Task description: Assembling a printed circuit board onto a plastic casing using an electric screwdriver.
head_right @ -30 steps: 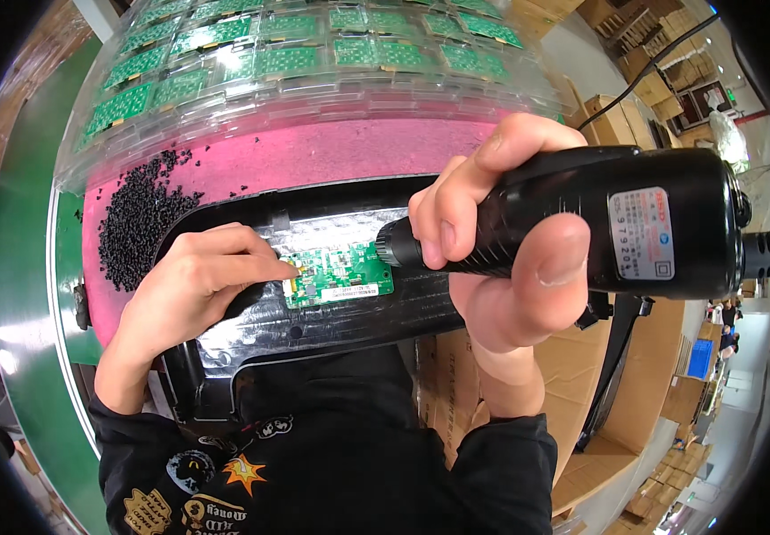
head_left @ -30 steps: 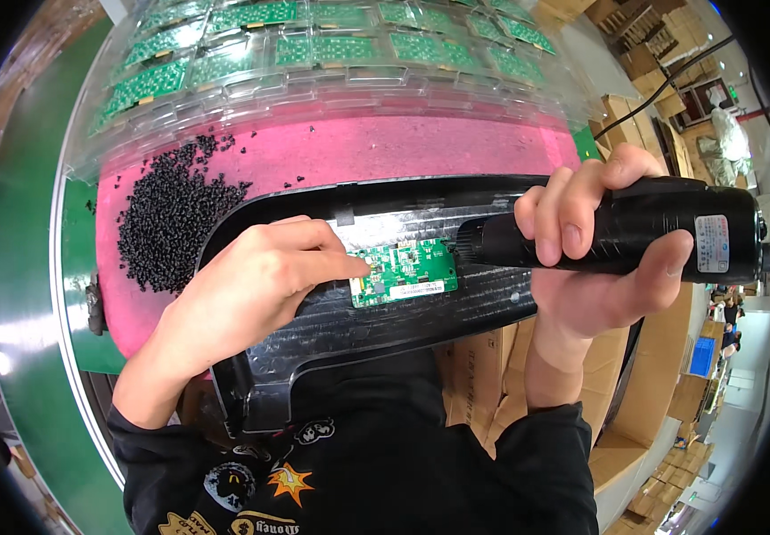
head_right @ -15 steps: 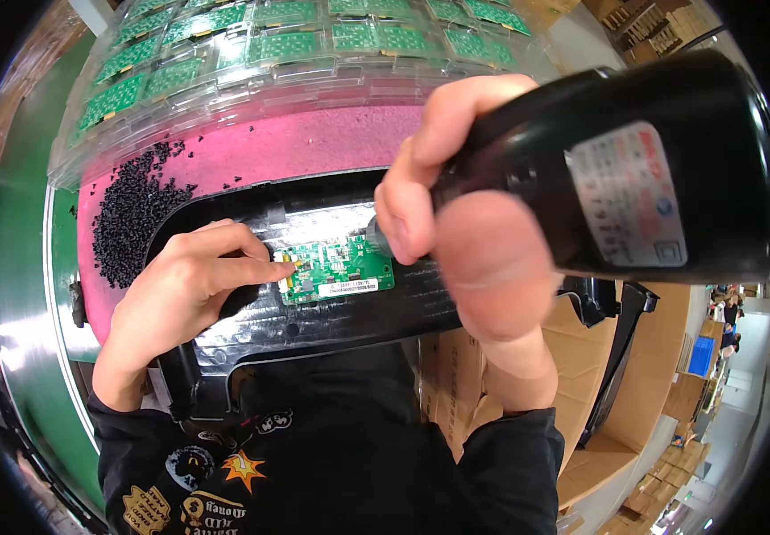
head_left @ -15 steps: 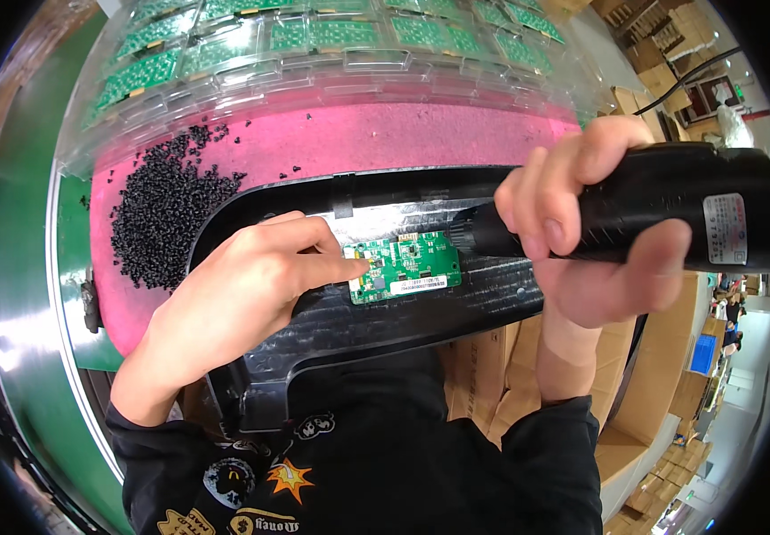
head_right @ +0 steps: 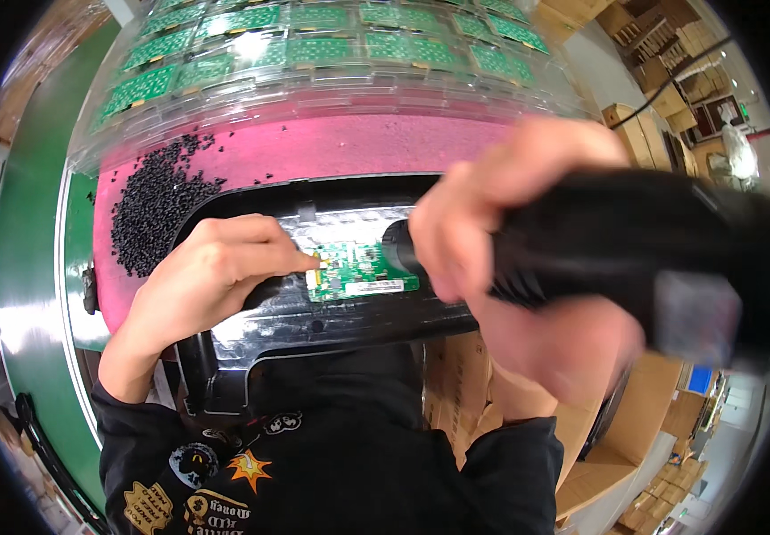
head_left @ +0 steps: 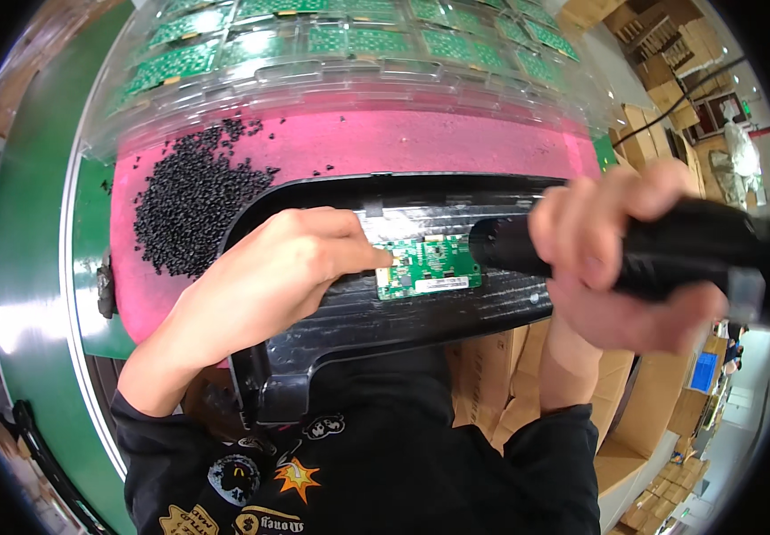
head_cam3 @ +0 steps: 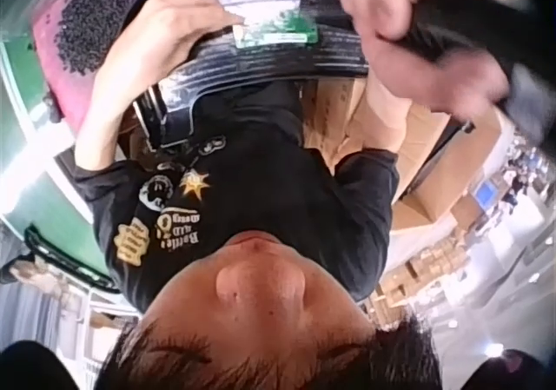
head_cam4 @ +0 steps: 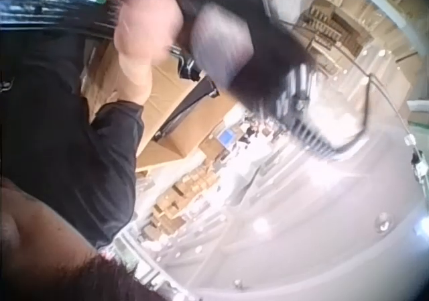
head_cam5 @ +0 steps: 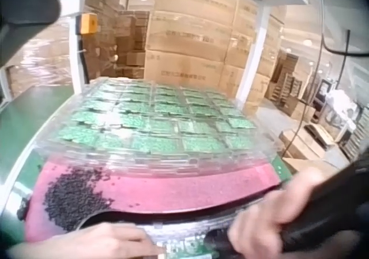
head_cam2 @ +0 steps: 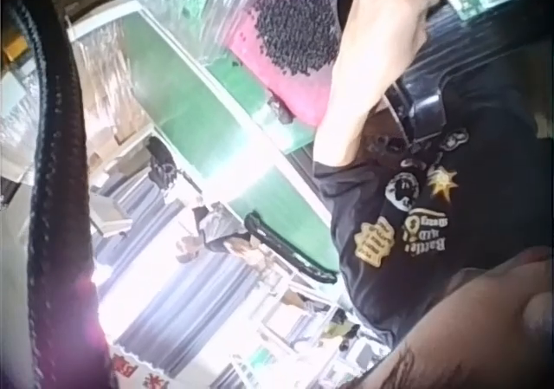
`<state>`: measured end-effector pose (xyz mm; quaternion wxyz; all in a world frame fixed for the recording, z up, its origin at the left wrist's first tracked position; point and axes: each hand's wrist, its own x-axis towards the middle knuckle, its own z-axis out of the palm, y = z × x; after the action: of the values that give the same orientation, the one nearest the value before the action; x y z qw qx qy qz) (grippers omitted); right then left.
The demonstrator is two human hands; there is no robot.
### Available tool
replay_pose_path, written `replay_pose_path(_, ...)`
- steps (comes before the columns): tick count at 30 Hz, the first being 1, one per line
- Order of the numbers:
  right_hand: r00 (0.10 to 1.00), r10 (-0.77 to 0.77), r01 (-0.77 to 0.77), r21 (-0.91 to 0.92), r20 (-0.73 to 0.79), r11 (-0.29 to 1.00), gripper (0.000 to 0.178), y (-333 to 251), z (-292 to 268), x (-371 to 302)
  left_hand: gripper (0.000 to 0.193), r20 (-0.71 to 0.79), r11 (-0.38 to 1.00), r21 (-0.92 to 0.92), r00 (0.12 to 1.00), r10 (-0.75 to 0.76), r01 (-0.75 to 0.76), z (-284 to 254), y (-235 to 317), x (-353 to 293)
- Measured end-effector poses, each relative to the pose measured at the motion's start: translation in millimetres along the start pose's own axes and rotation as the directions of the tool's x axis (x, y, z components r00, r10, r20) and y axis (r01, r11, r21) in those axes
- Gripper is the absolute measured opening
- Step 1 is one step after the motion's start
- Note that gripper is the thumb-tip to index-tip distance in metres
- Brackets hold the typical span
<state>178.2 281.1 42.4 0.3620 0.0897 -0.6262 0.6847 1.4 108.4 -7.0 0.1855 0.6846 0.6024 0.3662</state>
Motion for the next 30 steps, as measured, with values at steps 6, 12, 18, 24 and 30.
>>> replay_pose_path(6, 0.987, -0.152, 0.16, 0.215, -0.056, 0.963, 0.045, -11, 37, 1, 0.023, -0.103, 0.874, -0.46, 0.968, -0.229, 0.158, -9, 4, 2)
replay_pose_path(12, 0.97, -0.232, 0.243, 0.181, -0.077, 0.953, 0.049, -6, 45, 0, 0.026, -0.165, 0.864, -0.5, 0.973, -0.162, 0.059, -11, 6, 1)
replay_pose_path(18, 0.964, -0.237, 0.257, 0.195, -0.12, 0.946, 0.05, -2, 51, 0, 0.025, -0.166, 0.873, -0.485, 0.976, -0.137, 0.04, -10, 4, 1)
replay_pose_path(24, 0.962, -0.23, 0.255, 0.189, -0.146, 0.948, 0.051, -1, 50, -2, 0.027, -0.045, 0.779, -0.593, 0.957, -0.287, 0.206, -13, 7, 2)
replay_pose_path(30, 0.996, -0.076, 0.082, 0.144, -0.042, 0.986, 0.062, 10, 45, 5, 0.024, -0.053, 0.927, -0.303, 0.967, -0.25, 0.223, -8, -1, -3)
